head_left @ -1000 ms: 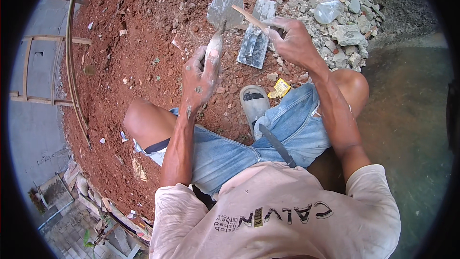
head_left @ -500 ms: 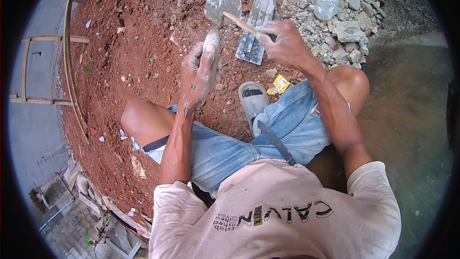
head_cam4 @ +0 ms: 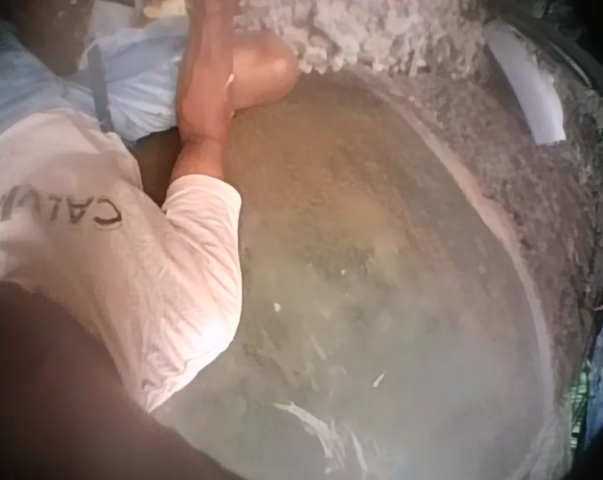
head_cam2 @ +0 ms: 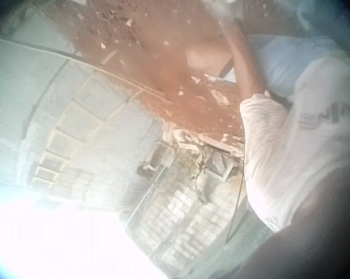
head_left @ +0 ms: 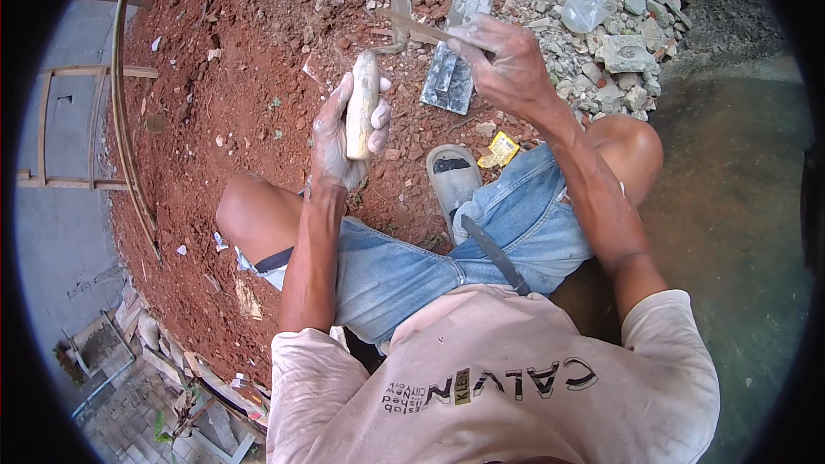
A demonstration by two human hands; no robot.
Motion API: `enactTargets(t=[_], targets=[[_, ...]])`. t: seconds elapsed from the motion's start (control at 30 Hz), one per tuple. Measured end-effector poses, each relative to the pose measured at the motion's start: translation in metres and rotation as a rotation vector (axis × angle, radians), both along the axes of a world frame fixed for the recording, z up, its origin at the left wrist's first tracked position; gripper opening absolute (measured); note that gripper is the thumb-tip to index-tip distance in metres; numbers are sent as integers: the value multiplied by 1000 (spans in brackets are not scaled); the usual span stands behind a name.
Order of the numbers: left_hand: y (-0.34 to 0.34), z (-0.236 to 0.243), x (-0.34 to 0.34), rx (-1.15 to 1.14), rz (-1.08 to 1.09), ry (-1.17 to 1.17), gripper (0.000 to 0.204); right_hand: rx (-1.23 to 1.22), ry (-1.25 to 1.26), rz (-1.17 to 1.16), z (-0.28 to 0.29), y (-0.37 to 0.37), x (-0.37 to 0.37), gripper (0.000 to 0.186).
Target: The person is applying mortar to a flat rectangular tool using a hand trowel, preparing it for masonry work.
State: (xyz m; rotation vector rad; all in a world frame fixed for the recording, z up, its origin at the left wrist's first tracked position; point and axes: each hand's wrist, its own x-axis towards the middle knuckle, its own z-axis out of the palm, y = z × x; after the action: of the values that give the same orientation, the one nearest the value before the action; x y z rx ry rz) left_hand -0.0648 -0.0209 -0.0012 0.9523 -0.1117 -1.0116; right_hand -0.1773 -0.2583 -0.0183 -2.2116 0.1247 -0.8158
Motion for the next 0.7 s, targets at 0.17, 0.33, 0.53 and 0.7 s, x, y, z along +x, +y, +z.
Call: enactTargets(t=[0.17, 0.33, 0.53, 0.7], targets=[[-1, -6, -2, -227, -155, 247, 53, -185, -101, -60, -14, 13, 4, 8], [2, -5, 4, -324, -181, 331, 55, -28, 12, -100, 0, 14, 4, 10], [-1, -5, -1, -290, -181, 269, 54, -152, -101, -15, -7, 16, 5, 10], [0, -6, -2, -271, -172, 311, 54, -276, 52, 89, -14, 34, 1, 6]])
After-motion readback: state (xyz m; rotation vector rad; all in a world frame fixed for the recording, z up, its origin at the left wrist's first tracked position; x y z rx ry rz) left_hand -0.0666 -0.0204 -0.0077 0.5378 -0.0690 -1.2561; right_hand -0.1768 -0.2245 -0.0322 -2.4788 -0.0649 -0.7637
